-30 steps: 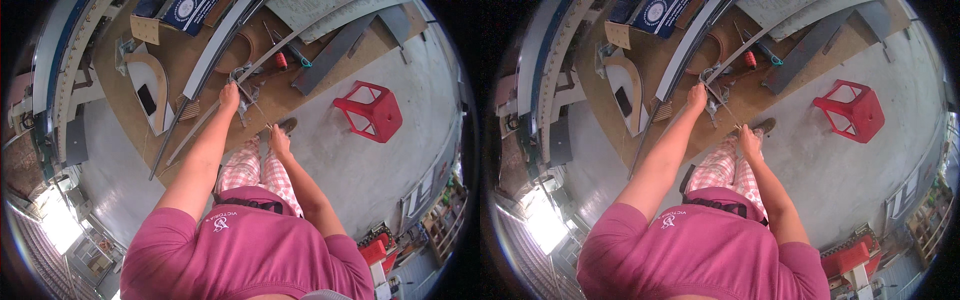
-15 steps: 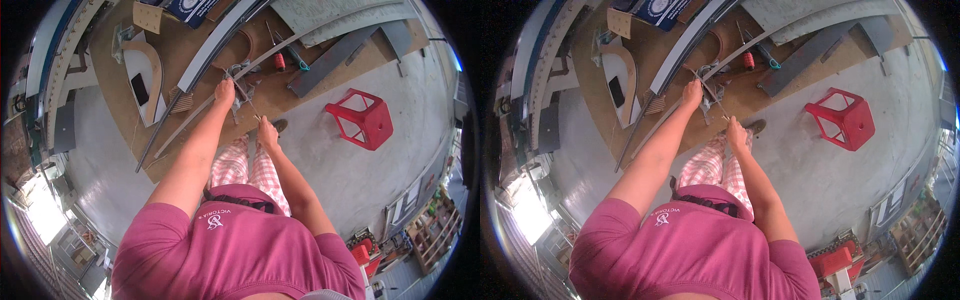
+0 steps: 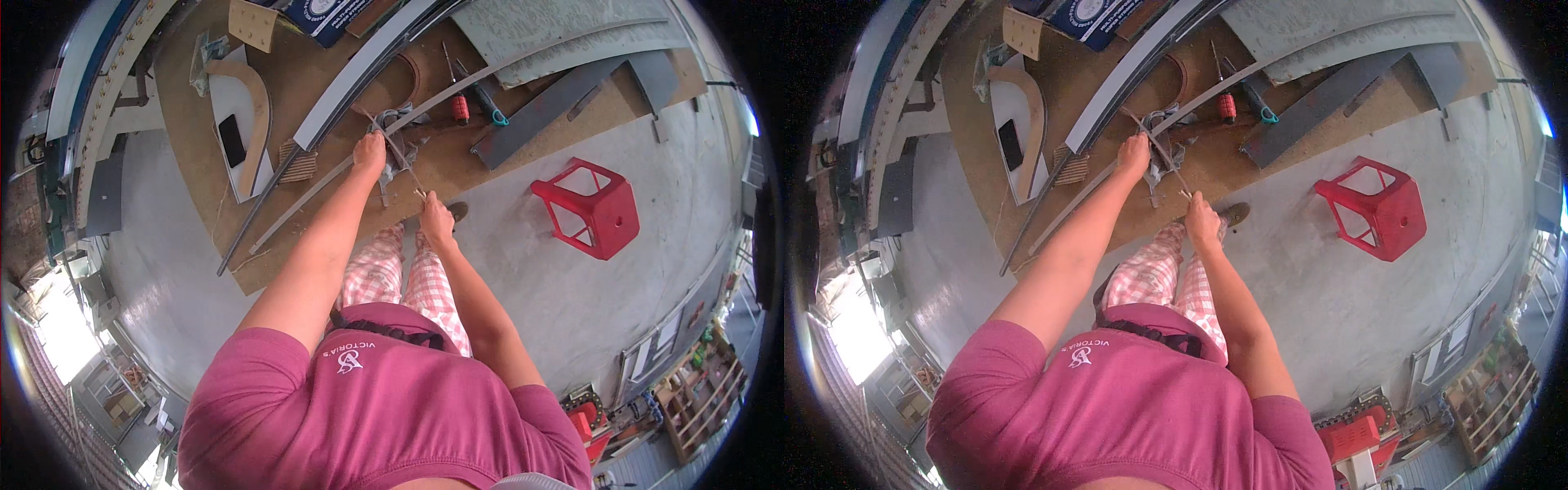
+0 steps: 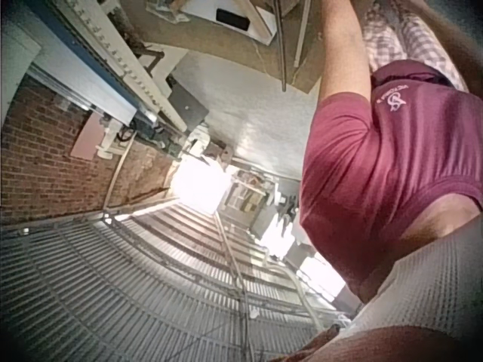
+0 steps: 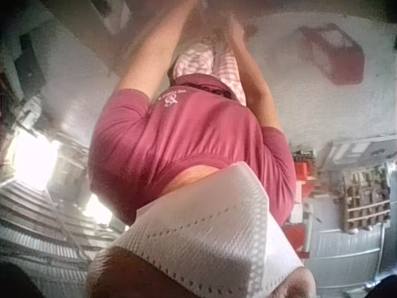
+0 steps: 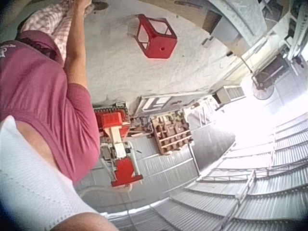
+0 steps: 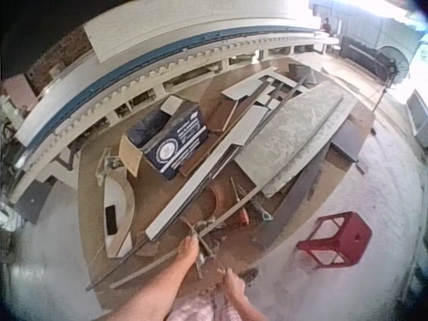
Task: The person scrapes and files curved metal strips on a workbench using a blade, then cuts along a strip using a wire saw tool by hand.
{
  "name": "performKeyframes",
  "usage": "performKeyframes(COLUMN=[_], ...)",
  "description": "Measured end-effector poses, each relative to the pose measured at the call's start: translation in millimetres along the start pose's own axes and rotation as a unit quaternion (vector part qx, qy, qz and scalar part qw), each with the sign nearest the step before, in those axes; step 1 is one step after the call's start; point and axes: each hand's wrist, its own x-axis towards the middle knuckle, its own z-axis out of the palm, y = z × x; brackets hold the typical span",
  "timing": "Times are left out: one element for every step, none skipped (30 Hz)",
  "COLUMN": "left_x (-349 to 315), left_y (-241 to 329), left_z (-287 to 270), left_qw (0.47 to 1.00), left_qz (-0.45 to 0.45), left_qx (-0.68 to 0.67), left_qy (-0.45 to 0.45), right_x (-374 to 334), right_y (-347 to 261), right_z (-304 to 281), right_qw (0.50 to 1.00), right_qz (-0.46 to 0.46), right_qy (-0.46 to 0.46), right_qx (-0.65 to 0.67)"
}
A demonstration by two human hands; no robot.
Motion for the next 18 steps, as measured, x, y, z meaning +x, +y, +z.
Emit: performKeyframes(left_x=[0.3,0.7,1.1,0.8,0.1,0.4,0.7,1.0,1.4,2.0,2.5,2.7,2.7,2.6,1.7,0.3,-0.2,-0.3], left_y=[-0.5,-0.9,-1.0,-1.5,-1.7,-2.1,-2.3,-2.7,-3.0,-3.4,-3.5,-3.3,-2.9,-2.3,-1.5,-0.2,0.9,1.9], left_z=[1.6,3.2,4.9,6.5,8.1,8.9,9.6,10.0,9.9,9.5,9.0,8.7,8.3,7.7,7.4,7.0,6.5,5.5], left_qw=[1.0,1.0,1.0,0.999,0.999,0.999,0.999,1.0,1.0,1.0,0.999,0.999,0.999,0.999,0.999,1.0,1.0,0.999], left_qz=[0.002,-0.003,0.001,0.001,-0.005,-0.005,0.0,-0.001,-0.004,-0.002,0.0,-0.005,0.001,0.0,-0.008,-0.005,-0.012,-0.021], left_qx=[0.003,0.007,0.002,0.007,0.019,0.021,0.016,0.013,0.015,0.014,0.024,0.037,0.03,0.023,0.021,0.017,0.012,0.011], left_qy=[0.015,0.019,0.028,0.031,0.03,0.027,0.031,0.026,0.019,0.023,0.024,0.013,0.027,0.027,0.022,0.024,0.022,0.025], right_x=[-1.3,-0.7,-1.5,-0.8,-0.6,0.3,1.9,1.7,3.4,2.4,2.7,2.2,0.5,1.5,-0.6,1.7,1.9,3.9], right_y=[2.1,3.1,4.5,5.0,5.4,5.1,4.4,4.0,3.0,2.9,2.7,3.0,4.1,4.6,6.3,6.8,7.9,8.7], right_z=[-0.6,-0.8,-1.2,-1.4,-1.7,-1.9,-2.1,-2.6,-3.0,-3.7,-4.4,-5.0,-5.8,-6.3,-7.0,-7.5,-7.9,-8.4], right_qw=[1.0,1.0,1.0,1.0,1.0,1.0,0.999,1.0,1.0,0.999,1.0,1.0,0.998,1.0,1.0,0.999,1.0,1.0], right_qz=[-0.001,-0.01,-0.014,0.009,-0.016,-0.01,-0.027,-0.005,-0.003,-0.029,0.001,0.007,0.036,0.01,0.004,0.024,-0.002,-0.009], right_qy=[-0.002,0.009,0.019,-0.005,0.023,0.011,0.02,0.0,-0.003,0.026,-0.004,-0.014,-0.056,-0.026,-0.014,-0.036,-0.005,-0.008], right_qx=[0.004,0.004,0.0,-0.017,-0.005,-0.005,0.005,-0.003,-0.01,-0.004,-0.014,-0.006,-0.016,-0.001,0.003,-0.005,0.008,-0.004])
